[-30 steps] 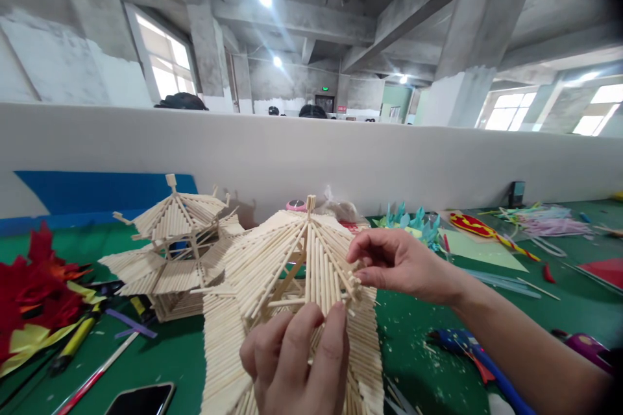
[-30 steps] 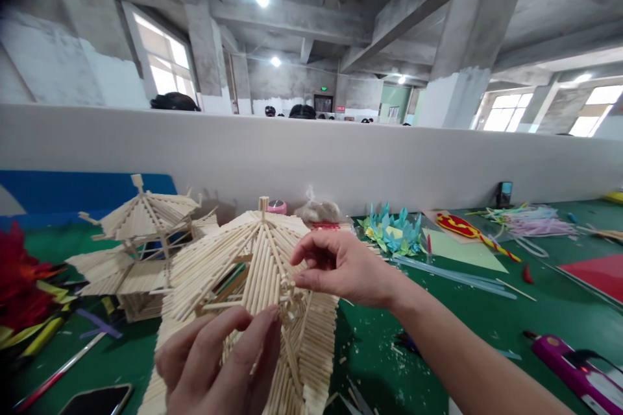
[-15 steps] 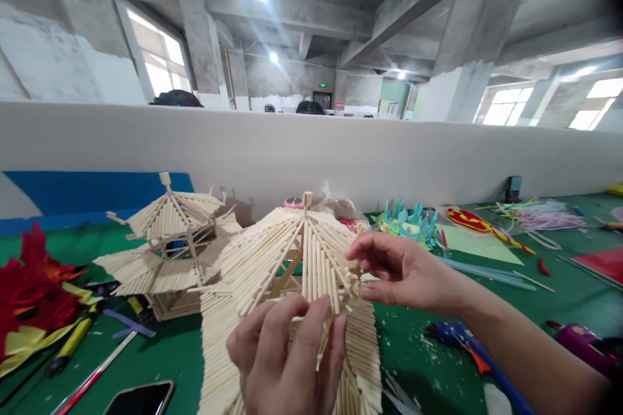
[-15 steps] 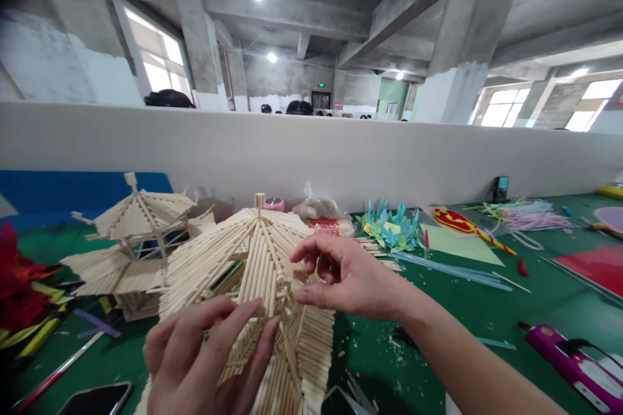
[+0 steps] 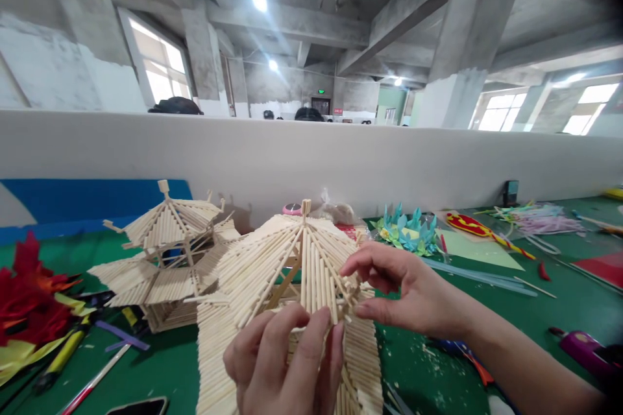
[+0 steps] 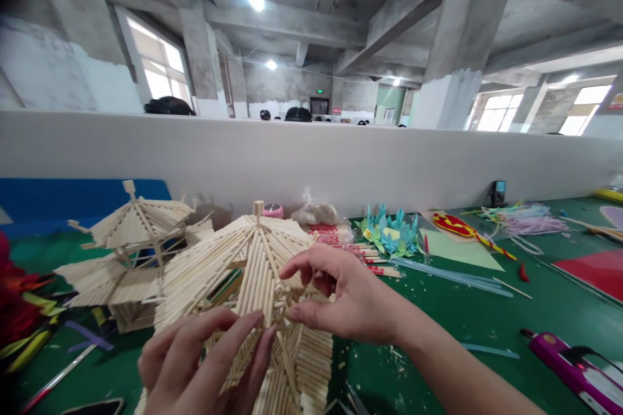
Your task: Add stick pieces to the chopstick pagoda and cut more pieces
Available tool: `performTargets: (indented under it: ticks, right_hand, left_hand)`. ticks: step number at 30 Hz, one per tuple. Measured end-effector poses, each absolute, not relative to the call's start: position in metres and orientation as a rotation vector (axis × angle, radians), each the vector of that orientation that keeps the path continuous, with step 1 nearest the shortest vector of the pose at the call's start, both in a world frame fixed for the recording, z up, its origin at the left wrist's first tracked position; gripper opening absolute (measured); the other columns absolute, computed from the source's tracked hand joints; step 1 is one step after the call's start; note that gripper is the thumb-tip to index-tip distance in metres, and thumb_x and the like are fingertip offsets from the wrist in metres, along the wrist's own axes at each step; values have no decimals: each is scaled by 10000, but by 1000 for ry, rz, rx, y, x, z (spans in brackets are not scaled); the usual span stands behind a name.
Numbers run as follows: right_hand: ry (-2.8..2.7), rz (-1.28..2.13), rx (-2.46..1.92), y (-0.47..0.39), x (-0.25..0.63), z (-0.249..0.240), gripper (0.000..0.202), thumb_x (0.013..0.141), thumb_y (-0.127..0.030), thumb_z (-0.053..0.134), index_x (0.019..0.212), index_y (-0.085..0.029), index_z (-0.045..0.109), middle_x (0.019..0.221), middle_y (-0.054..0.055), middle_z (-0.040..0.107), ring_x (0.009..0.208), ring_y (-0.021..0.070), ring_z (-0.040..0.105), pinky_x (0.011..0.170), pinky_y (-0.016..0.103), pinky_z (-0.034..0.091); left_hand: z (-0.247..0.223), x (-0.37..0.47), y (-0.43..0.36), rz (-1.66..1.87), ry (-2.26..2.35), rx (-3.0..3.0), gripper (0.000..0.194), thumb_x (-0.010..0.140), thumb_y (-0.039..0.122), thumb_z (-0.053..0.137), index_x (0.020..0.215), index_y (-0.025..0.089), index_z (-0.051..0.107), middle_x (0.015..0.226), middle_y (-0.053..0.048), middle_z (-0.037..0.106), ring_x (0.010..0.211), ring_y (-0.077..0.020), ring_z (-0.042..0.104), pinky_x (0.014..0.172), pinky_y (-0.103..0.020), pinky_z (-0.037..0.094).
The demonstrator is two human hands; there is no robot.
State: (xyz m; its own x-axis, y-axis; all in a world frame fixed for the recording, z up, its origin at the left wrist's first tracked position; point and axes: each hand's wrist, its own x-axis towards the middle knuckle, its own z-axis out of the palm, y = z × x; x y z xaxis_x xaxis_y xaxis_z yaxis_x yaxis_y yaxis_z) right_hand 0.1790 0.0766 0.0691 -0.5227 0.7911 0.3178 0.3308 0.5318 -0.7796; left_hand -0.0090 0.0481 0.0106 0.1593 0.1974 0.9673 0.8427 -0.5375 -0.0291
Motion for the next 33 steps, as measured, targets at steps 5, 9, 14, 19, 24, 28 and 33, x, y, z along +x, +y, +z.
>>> performTargets:
  ticks: [5,9,14,19,24,28,33]
  right_hand:
    - [-2151,824,-910,78,174,74,266,688,-269,678,935,-211,599,823,1,474,619,92,370,536,223,342]
    - [-2178,822,-900,80,173,74,240,685,-258,679,908,-210,606,865,16,491,640,96,398,539,222,350]
    - [-2185,810,-925,79,173,76,235,682,-217,673,910,-198,616,842,11,480,620,89,389,527,219,346]
    - [-2197,804,-923,79,171,79,254,683,-241,676,924,-180,628,863,23,487,642,94,410,546,228,366]
    - [-2207,810,-919,79,172,79,271,696,-250,671,955,-177,640,865,25,483,747,119,463,580,225,386]
    - [-2194,819,-935,78,172,78,277,689,-259,679,953,-180,653,858,21,473,733,112,457,552,212,373]
    - [-2188,802,-927,77,171,80,276,693,-243,674,960,-178,653,845,19,480,719,106,452,550,207,371]
  left_hand:
    - [10,-9,48,-1399,-980,-1844,206,601,140,724,791,179,655,798,-31,559,729,-188,500,670,-331,349]
    - [9,-9,48,-1403,-968,-1840,212,600,138,727,796,178,656,808,-30,557,731,-185,502,666,-328,352]
    - [9,-8,49,-1434,-975,-1835,207,599,131,726,791,172,659,807,-31,556,737,-188,495,661,-324,354]
    - [8,-9,49,-1422,-964,-1821,207,593,136,731,784,170,658,810,-32,557,733,-188,498,662,-328,351]
    - [7,-8,48,-1431,-967,-1832,204,597,122,727,785,167,659,804,-35,557,735,-190,492,659,-327,349]
    - [8,-7,49,-1466,-972,-1823,175,617,116,710,778,160,657,796,-37,555,734,-191,488,659,-329,341]
    - [7,-9,49,-1410,-953,-1842,202,614,134,715,802,167,651,816,-31,547,740,-186,483,672,-322,344]
